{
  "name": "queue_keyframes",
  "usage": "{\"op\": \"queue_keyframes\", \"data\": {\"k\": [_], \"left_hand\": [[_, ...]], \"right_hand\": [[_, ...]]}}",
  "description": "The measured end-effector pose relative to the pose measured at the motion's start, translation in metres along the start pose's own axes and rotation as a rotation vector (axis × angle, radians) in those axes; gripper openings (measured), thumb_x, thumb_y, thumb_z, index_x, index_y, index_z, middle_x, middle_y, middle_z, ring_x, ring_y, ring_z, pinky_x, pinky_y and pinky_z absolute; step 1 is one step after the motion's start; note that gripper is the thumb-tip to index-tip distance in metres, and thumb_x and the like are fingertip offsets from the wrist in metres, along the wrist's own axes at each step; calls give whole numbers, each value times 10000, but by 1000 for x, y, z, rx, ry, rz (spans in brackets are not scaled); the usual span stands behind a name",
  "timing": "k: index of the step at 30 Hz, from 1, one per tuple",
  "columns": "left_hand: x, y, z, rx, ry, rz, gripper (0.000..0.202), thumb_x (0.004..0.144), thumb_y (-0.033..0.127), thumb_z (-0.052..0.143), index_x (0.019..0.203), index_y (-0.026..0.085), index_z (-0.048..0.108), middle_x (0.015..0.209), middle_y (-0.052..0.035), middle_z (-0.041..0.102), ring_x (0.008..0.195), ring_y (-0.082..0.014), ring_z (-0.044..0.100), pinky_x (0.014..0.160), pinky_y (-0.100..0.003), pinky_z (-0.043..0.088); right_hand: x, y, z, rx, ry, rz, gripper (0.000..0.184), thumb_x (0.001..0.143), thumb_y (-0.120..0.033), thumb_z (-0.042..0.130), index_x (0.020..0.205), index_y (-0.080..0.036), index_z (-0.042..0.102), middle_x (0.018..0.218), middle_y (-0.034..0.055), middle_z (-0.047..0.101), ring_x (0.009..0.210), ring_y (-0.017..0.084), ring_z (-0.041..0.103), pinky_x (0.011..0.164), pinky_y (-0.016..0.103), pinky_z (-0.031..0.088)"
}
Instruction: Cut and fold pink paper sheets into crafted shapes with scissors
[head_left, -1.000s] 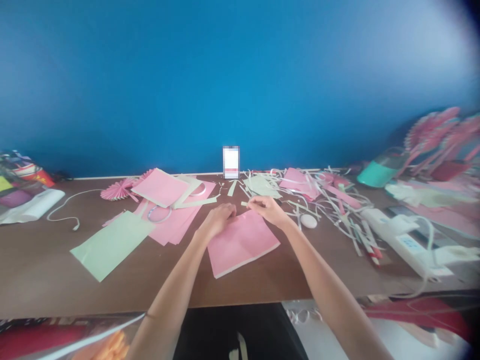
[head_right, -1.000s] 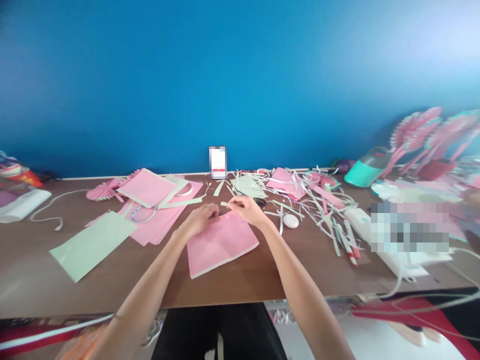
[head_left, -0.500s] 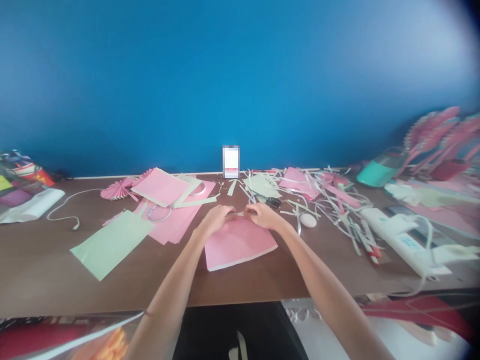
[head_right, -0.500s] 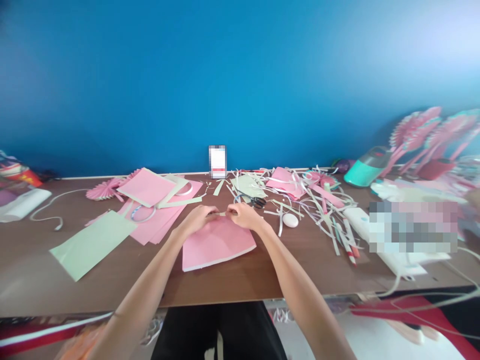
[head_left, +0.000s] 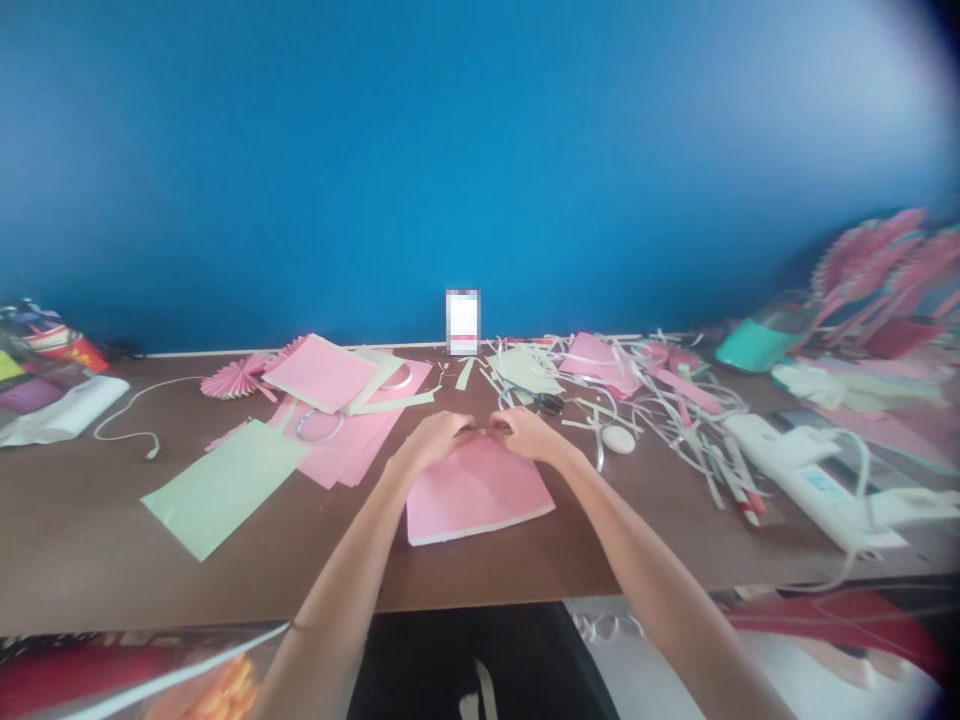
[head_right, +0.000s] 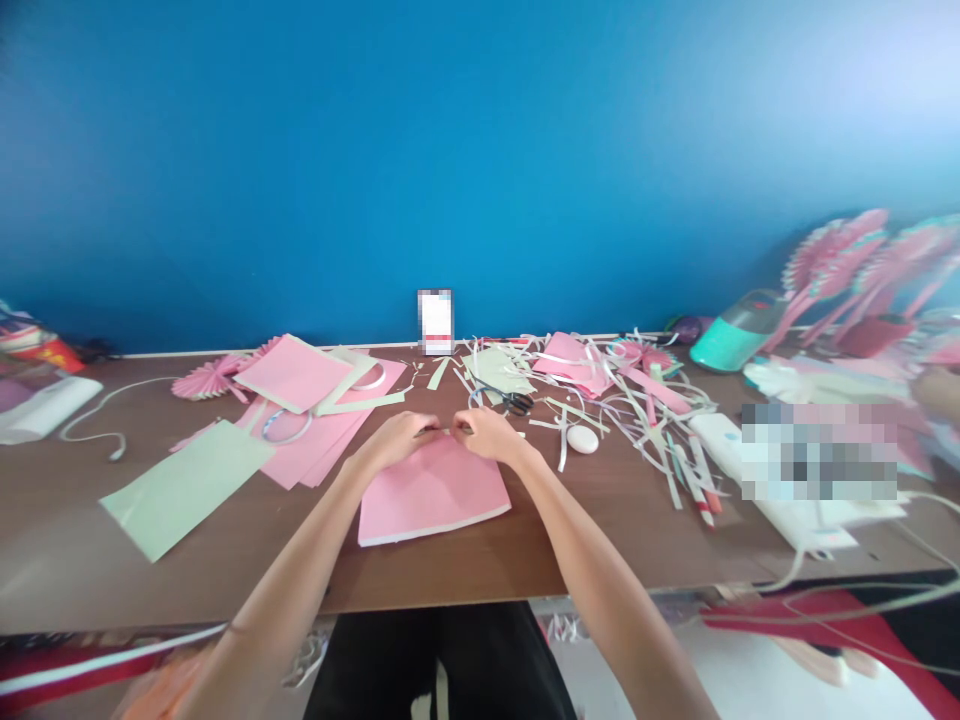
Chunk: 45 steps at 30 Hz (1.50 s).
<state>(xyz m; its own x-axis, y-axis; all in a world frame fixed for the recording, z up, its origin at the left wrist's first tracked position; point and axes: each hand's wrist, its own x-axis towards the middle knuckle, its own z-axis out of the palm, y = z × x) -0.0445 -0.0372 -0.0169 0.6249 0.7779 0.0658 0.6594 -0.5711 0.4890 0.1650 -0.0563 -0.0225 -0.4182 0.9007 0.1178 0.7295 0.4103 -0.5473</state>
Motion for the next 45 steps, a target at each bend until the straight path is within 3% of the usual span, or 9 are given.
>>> {"op": "queue_keyframes", "data": {"k": [15,19,24,30,37,42,45], "left_hand": [[-2,0,-8,-79,-10,-33,266,855,390,471,819,216,669,832,-27,696,731,-185,610,629,-258,393],[-2,-2,-9,-130,-3,-60,257,842,379,484,847,208,677,841,-30,693,733,-181,610,628,-259,401],[-1,-3,-9,-169,0,-55,253,826,363,495,846,192,681,841,-36,695,737,-182,608,648,-264,408],[-2,-2,-11,-176,9,-49,246,818,358,503,827,187,679,854,-37,701,759,-183,611,664,-262,406],[-1,-6,-12,-195,6,-57,278,819,389,491,823,174,667,824,-32,693,714,-170,596,645,-256,404],[-1,-9,-10,-164,2,-48,260,819,386,495,816,188,665,820,-23,690,707,-168,593,632,-252,394],[-2,-10,-9,-135,0,-75,347,873,437,411,846,194,657,816,-33,687,715,-183,604,656,-266,409]], "right_hand": [[-2,14,-9,11,9,53,141,842,-276,546,775,-191,637,834,45,682,767,173,595,655,252,375],[-3,19,-10,92,10,114,133,841,-285,554,915,-201,625,822,40,693,722,174,608,634,255,393],[-3,20,-10,132,48,155,285,826,-279,582,1103,-214,599,935,69,700,828,201,639,685,267,429],[-4,20,-15,121,39,148,164,831,-283,569,910,-206,690,959,79,702,927,234,641,735,274,442],[-5,13,-20,183,49,158,223,834,-335,539,821,-177,696,790,52,699,717,200,631,640,273,426],[-3,18,-17,148,60,124,194,840,-306,540,808,-195,696,838,47,700,780,203,631,688,272,423],[-2,21,-16,114,75,116,212,858,-302,513,800,-196,688,843,48,695,791,204,627,685,269,419]]}}
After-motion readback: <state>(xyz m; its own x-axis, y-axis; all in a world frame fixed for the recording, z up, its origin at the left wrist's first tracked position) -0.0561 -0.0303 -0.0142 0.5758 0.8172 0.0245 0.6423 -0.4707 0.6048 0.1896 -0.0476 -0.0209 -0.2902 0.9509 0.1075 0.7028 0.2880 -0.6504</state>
